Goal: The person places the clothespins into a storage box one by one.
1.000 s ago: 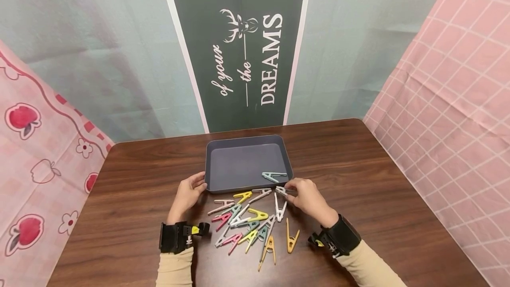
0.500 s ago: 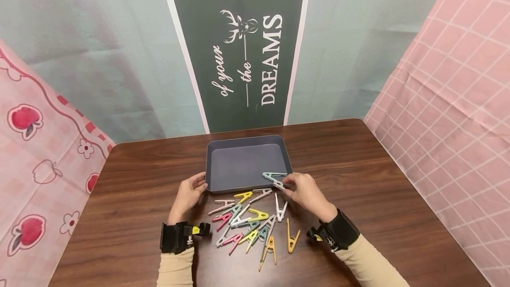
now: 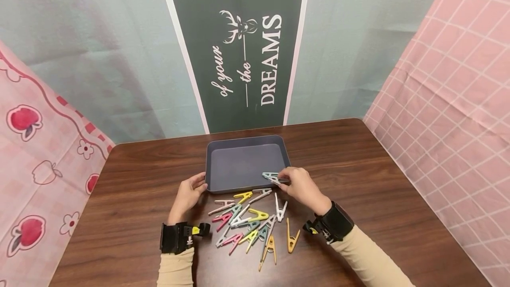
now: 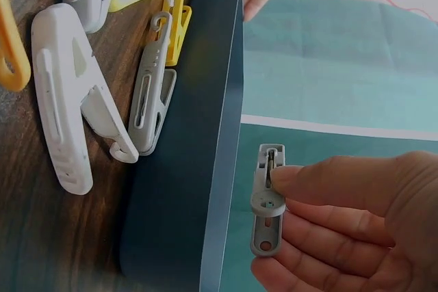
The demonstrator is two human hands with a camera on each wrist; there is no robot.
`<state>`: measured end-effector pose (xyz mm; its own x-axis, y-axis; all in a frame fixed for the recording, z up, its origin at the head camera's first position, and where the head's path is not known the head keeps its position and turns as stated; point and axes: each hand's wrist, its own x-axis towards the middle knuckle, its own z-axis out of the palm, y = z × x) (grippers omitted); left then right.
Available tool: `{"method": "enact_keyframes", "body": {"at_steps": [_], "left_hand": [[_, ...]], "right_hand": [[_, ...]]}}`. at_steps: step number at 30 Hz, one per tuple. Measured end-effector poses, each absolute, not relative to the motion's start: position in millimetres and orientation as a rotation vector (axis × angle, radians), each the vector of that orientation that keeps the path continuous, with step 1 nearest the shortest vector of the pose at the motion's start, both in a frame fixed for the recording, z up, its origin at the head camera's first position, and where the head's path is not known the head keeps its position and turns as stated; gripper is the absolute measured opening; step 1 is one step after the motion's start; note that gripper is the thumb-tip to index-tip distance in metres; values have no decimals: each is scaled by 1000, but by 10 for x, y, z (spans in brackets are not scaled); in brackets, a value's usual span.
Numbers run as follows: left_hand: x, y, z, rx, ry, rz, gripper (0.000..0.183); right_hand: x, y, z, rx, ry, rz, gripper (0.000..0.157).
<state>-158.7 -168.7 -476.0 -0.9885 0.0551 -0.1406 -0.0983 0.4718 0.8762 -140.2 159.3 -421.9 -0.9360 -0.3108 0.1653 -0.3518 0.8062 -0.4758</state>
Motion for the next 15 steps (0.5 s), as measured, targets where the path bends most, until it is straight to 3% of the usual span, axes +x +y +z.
{"method": "enact_keyframes", "body": {"at_steps": [15], "left_hand": [[-1603,-1685,-4763,-21,2562,1563,45]], "right_hand": [[-1522,1579,-4205,540,-2930,802,18]]}}
